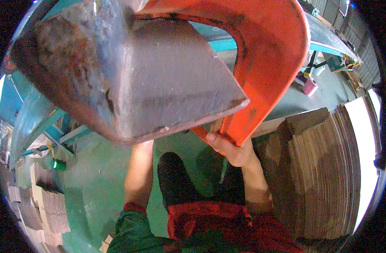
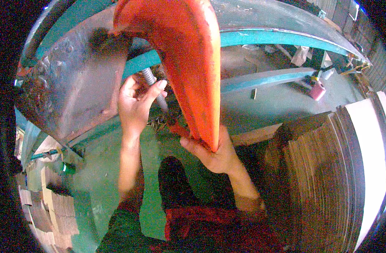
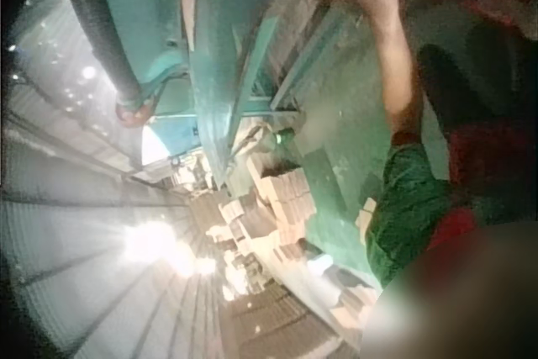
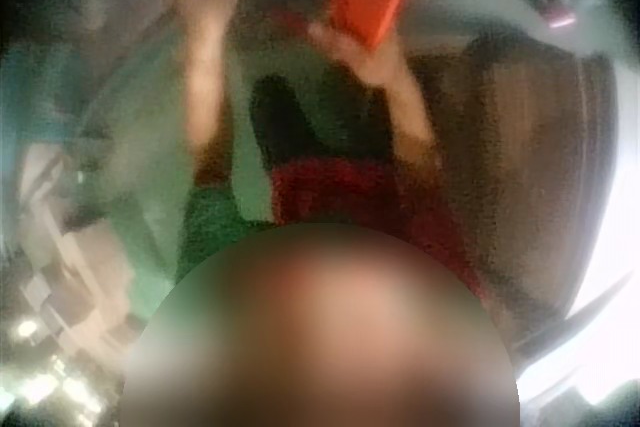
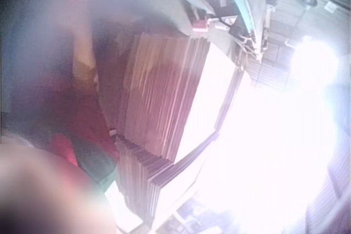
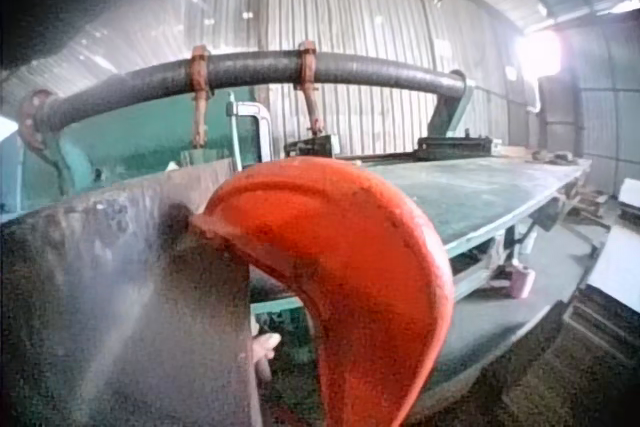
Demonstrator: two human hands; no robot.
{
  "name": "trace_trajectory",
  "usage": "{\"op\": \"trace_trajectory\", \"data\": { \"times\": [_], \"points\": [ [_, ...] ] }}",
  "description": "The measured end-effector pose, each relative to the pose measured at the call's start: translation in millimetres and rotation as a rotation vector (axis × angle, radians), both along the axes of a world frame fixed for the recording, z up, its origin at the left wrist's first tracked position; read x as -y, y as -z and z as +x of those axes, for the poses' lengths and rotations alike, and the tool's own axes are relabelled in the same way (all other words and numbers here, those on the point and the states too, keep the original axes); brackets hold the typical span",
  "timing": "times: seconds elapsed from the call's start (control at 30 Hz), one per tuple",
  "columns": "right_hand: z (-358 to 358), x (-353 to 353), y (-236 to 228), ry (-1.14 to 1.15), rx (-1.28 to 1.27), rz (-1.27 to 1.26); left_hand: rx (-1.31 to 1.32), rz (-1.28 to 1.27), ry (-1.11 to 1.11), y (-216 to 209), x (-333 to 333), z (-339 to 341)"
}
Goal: The person uses a utility knife to cut a piece of cardboard on a green industrial machine. They measure the cardboard with a tape measure, clamp it with a C-clamp, and make precise cuts along marked lines.
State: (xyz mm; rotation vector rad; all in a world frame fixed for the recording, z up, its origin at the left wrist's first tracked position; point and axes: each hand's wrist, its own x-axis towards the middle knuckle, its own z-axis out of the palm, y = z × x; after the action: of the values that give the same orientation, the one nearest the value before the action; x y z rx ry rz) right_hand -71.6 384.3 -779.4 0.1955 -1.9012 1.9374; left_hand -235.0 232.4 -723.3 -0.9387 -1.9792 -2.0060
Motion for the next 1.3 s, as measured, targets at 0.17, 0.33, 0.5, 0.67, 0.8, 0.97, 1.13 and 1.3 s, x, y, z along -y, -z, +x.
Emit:
{"op": "trace_trajectory", "data": {
  "times": [0.17, 0.33, 0.5, 0.67, 0.8, 0.97, 1.13, 1.3],
  "points": [
    [3.2, 2.9, -0.3, -0.023, -0.067, -0.054, 0.018, -0.004, 0.161, -9.1, 9.0, 2.2],
    [0.0, -3.4, -6.1, 0.002, -0.06, 0.056, 0.004, -0.035, 0.268, -5.8, 13.0, -2.0],
    [-0.1, -3.9, -5.6, -0.019, -0.09, 0.083, -0.046, -0.026, 0.255, -6.2, 19.4, -5.6],
    [0.4, 1.3, -2.9, -0.067, -0.081, 0.017, 0.085, 0.114, 0.009, 10.1, 20.1, -7.5],
    [-0.4, 11.8, -2.0, -0.078, -0.073, -0.01, 0.264, 0.39, 0.092, 22.9, 28.2, -12.2],
    [2.0, 1.5, -0.8, -0.088, -0.021, 0.008, 0.289, 0.337, 0.189, 28.1, 19.5, -10.7],
    [-0.8, -1.9, 1.4, -0.069, -0.086, 0.014, 0.185, 0.033, 0.032, 21.2, 16.4, -8.0],
    [0.8, -2.8, -0.6, -0.104, -0.079, -0.011, 0.148, -0.018, -0.026, 10.9, 13.0, -1.9]
  ]
}}
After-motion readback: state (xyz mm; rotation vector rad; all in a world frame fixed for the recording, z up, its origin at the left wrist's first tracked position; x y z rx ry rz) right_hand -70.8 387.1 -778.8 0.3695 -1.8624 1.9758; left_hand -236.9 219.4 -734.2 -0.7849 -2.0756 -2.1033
